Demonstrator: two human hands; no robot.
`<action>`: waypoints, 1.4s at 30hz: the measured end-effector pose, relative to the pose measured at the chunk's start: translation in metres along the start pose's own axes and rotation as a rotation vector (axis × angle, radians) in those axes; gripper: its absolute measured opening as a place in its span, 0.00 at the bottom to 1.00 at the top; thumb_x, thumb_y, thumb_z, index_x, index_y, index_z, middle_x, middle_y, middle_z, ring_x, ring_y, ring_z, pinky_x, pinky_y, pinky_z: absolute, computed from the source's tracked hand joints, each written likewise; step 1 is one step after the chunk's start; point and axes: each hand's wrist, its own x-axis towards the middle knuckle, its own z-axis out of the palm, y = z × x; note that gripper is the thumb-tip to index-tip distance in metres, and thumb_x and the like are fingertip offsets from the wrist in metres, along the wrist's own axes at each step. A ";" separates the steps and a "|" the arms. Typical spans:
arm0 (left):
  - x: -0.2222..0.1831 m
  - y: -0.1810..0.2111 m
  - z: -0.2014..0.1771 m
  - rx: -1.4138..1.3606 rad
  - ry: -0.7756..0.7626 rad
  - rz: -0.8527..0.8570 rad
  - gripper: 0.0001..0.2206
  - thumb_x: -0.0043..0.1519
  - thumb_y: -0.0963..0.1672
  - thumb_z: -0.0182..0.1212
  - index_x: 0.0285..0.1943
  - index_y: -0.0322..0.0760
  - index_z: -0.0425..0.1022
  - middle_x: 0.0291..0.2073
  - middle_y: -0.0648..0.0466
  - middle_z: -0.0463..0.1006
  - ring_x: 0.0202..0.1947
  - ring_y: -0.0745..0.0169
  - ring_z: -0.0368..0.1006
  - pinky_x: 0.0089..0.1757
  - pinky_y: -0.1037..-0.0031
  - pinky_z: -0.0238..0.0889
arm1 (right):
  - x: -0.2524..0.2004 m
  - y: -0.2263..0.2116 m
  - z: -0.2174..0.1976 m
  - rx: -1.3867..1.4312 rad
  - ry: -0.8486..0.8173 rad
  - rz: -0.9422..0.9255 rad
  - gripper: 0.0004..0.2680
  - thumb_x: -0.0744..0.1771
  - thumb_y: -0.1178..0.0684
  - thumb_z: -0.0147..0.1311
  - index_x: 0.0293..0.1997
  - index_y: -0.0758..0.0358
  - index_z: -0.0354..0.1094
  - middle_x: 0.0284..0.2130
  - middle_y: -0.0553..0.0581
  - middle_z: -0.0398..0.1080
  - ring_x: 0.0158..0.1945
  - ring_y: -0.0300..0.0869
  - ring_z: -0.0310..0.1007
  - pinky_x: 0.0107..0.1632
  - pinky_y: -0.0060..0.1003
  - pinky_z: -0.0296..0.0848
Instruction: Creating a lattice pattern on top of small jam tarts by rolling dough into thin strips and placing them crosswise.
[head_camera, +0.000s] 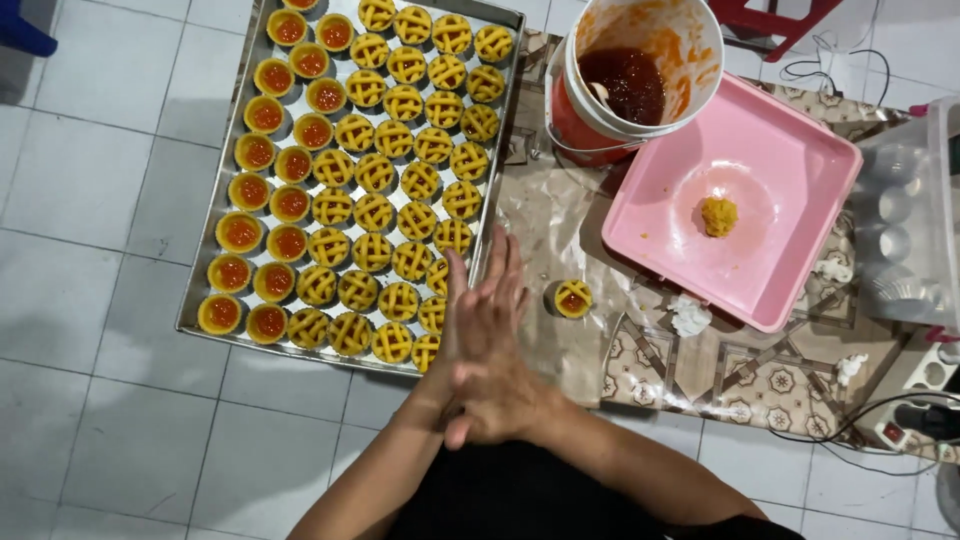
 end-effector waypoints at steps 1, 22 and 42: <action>-0.002 -0.018 0.027 0.559 0.227 0.014 0.38 0.64 0.65 0.26 0.80 0.50 0.47 0.78 0.50 0.44 0.77 0.47 0.38 0.70 0.54 0.19 | -0.006 0.012 -0.008 -0.167 -0.042 -0.017 0.29 0.69 0.24 0.18 0.80 0.33 0.23 0.77 0.55 0.14 0.78 0.59 0.05 0.73 0.71 0.08; -0.009 -0.023 0.032 1.055 0.315 -0.035 0.42 0.62 0.68 0.26 0.82 0.51 0.39 0.80 0.48 0.33 0.78 0.45 0.26 0.67 0.49 0.14 | -0.015 0.000 0.001 -0.222 -0.085 0.034 0.28 0.72 0.44 0.34 0.80 0.52 0.18 0.78 0.58 0.16 0.80 0.51 0.09 0.77 0.60 0.12; -0.003 -0.021 0.044 0.756 0.568 -0.074 0.41 0.57 0.69 0.35 0.74 0.57 0.61 0.71 0.49 0.63 0.70 0.44 0.57 0.67 0.56 0.45 | -0.006 0.058 -0.005 -0.293 0.054 0.077 0.36 0.68 0.24 0.26 0.78 0.56 0.12 0.73 0.69 0.07 0.77 0.59 0.07 0.74 0.61 0.13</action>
